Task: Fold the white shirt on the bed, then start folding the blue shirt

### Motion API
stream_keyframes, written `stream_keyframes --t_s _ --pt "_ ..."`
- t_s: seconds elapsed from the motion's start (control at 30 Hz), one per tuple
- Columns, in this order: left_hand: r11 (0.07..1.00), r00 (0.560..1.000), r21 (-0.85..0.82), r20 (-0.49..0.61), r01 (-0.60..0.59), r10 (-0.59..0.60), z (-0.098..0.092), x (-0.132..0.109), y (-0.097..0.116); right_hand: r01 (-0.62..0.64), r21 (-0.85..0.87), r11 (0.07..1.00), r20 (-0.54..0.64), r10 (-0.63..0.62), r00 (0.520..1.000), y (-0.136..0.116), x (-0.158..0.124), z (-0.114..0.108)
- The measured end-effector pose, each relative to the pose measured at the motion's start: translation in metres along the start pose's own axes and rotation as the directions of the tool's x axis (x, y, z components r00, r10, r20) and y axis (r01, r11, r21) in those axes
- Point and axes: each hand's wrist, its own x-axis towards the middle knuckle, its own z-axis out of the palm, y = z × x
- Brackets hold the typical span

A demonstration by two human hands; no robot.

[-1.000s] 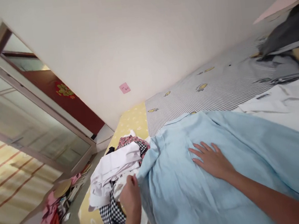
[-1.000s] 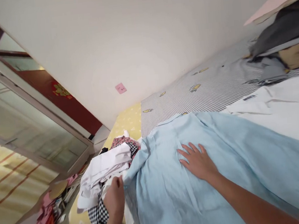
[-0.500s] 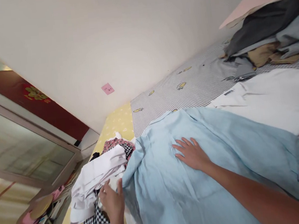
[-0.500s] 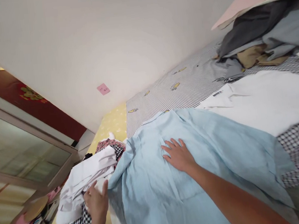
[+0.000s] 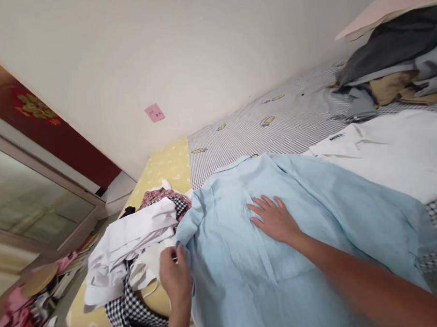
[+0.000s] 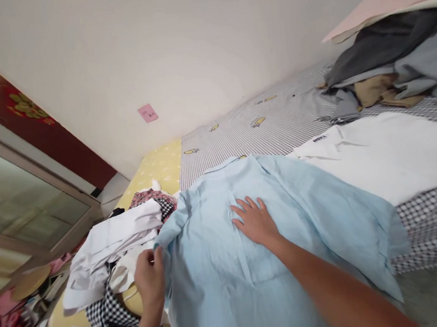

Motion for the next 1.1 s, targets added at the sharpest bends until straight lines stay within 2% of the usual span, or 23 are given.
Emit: stream_keyframes --t_s 0.07,0.13,0.17,0.23,0.3,0.37,0.43,0.53,0.63,0.7,0.77,0.83,0.9,0.97,1.03,1.1 --pt "0.988 0.976 -0.03 0.154 -0.153 0.156 0.01 -0.013 0.009 0.002 -0.006 1.0 -0.004 -0.002 1.0 0.0 0.0 0.001" --pt "0.95 0.908 0.002 0.296 -0.313 0.298 0.017 -0.023 0.012 0.002 -0.011 1.0 -0.004 -0.002 1.0 0.001 0.0 0.001" --pt "0.935 0.886 0.038 0.335 -0.354 0.322 0.019 -0.026 0.013 0.002 -0.014 1.0 -0.002 -0.002 1.0 0.0 0.0 0.001" --pt "0.944 0.901 0.11 0.352 -0.31 0.254 0.021 -0.028 0.013 -0.001 -0.015 1.0 0.004 0.001 1.0 0.0 0.0 0.0" --pt "0.974 0.924 0.144 0.366 -0.177 0.114 0.022 -0.025 0.014 -0.004 -0.015 1.0 0.008 0.004 1.0 0.0 0.0 -0.001" --pt "0.984 0.899 0.128 0.435 -0.123 0.056 0.023 -0.022 0.018 -0.007 -0.019 1.0 0.008 0.007 1.0 0.0 0.0 -0.001" --pt "0.982 0.848 0.086 0.52 -0.171 0.102 0.025 -0.024 0.026 -0.006 -0.026 1.0 0.006 0.006 1.0 0.0 0.0 0.0" --pt "0.945 0.794 0.102 0.575 -0.31 0.198 0.03 -0.04 0.039 -0.002 -0.034 0.999 0.004 0.003 1.0 0.001 0.0 0.002" --pt "0.887 0.779 0.174 0.568 -0.428 0.264 0.035 -0.059 0.043 0.007 -0.042 0.999 0.002 -0.007 1.0 0.002 0.0 0.003" --pt "0.887 0.785 0.141 0.54 -0.439 0.303 0.037 -0.067 0.038 0.012 -0.046 0.999 -0.003 -0.012 1.0 0.003 0.0 0.004" --pt "0.911 0.801 0.029 0.488 -0.412 0.347 0.039 -0.069 0.027 0.012 -0.05 0.999 -0.005 -0.012 1.0 0.004 -0.001 0.005" --pt "0.936 0.861 -0.076 0.371 -0.344 0.347 0.039 -0.067 0.015 0.012 -0.062 0.998 -0.002 -0.012 1.0 0.004 -0.001 0.005" --pt "0.961 0.941 -0.13 0.206 -0.246 0.269 0.039 -0.058 0.004 0.016 -0.083 0.996 0.003 -0.016 1.0 0.004 -0.001 0.005" --pt "0.983 0.988 -0.147 0.092 -0.112 0.126 0.04 -0.043 -0.005 0.021 -0.102 0.995 0.007 -0.02 1.0 0.003 -0.001 0.005" --pt "0.989 0.995 -0.144 0.098 0.043 -0.029 0.043 -0.02 -0.011 0.02 -0.107 0.994 0.012 -0.019 1.0 0.003 -0.001 0.005" --pt "0.982 0.978 -0.117 0.159 0.151 -0.132 0.048 0.005 -0.016 0.018 -0.098 0.995 0.012 -0.017 1.0 0.003 -0.001 0.005"
